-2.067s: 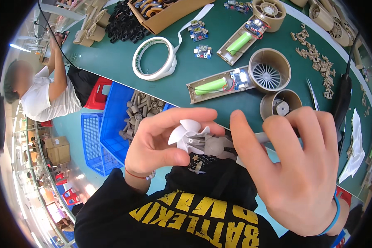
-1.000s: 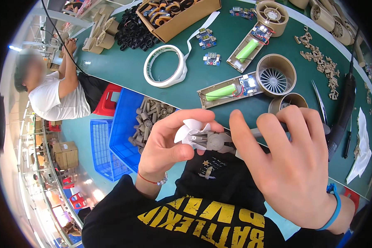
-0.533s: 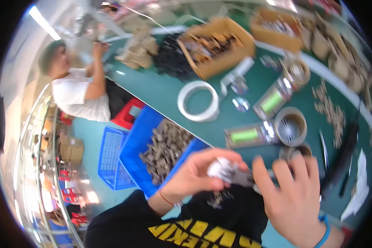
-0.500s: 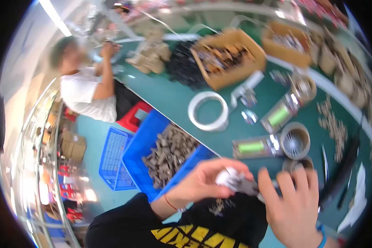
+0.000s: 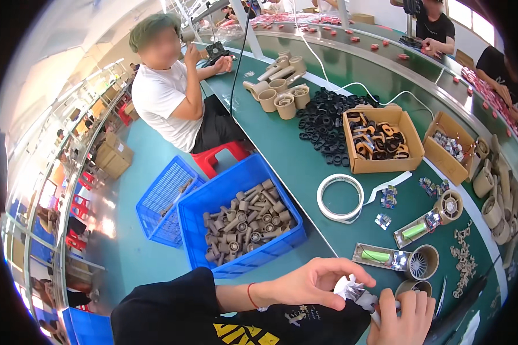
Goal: Assembling the components of small portable hand-held fans on an industrial production line.
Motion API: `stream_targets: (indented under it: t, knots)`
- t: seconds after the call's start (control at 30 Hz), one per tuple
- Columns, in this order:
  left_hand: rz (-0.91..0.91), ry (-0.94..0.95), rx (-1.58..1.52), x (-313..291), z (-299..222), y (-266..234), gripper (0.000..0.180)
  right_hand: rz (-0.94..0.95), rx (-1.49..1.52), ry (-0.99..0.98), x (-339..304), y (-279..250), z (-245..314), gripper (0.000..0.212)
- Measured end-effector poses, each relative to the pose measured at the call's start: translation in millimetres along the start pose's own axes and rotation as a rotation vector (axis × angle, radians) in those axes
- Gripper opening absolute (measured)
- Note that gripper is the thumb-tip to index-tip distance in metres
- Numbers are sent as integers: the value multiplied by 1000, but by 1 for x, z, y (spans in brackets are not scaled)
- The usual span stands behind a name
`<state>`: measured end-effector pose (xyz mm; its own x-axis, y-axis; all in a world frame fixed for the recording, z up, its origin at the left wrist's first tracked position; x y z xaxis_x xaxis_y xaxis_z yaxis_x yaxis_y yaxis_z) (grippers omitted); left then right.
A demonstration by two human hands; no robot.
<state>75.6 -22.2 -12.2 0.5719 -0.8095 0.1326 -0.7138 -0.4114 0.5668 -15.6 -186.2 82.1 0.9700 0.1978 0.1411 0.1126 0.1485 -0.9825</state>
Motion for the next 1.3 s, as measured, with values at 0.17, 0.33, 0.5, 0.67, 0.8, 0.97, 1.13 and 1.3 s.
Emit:
stream_targets:
  t: [0.17, 0.33, 0.5, 0.67, 0.8, 0.97, 1.13, 1.3]
  knots:
    - [14, -9, -47, -3, 9, 0, 54, 17, 12, 13, -4, 3, 0, 32]
    - [45, -12, -47, -2, 0, 3, 54, 2, 53, 28, -6, 12, -1, 35]
    - [118, -83, -42, 2, -2, 0, 57, 12, 55, 1, -9, 3, -6, 32]
    - [75, -71, 37, 4, 0, 5, 53, -2, 165, 29, -14, 7, -8, 37]
    - [83, -73, 155, 3, 6, 5, 52, -47, 122, 77, -23, 18, -7, 33]
    - [91, -54, 223, 4, 1, 16, 52, 43, 193, 168, -36, 6, -8, 37]
    - [-19, 33, 228, 11, -21, 14, 45, -187, 251, 322, -58, 8, -13, 37]
    - [-36, 357, 782, 30, -71, -5, 39, -385, 815, 664, -100, 50, -20, 24]
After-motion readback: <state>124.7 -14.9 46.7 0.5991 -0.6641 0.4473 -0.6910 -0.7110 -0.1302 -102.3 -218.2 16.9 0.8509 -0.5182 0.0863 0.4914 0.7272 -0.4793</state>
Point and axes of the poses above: each hand's wrist, its own x-axis towards the middle knuckle, its own y-axis out of the palm, z = x × y, the point moved 2 cm from there along x, towards the middle knuckle, and after that the axes turned 1 degree about x, right-handed, at the moved point
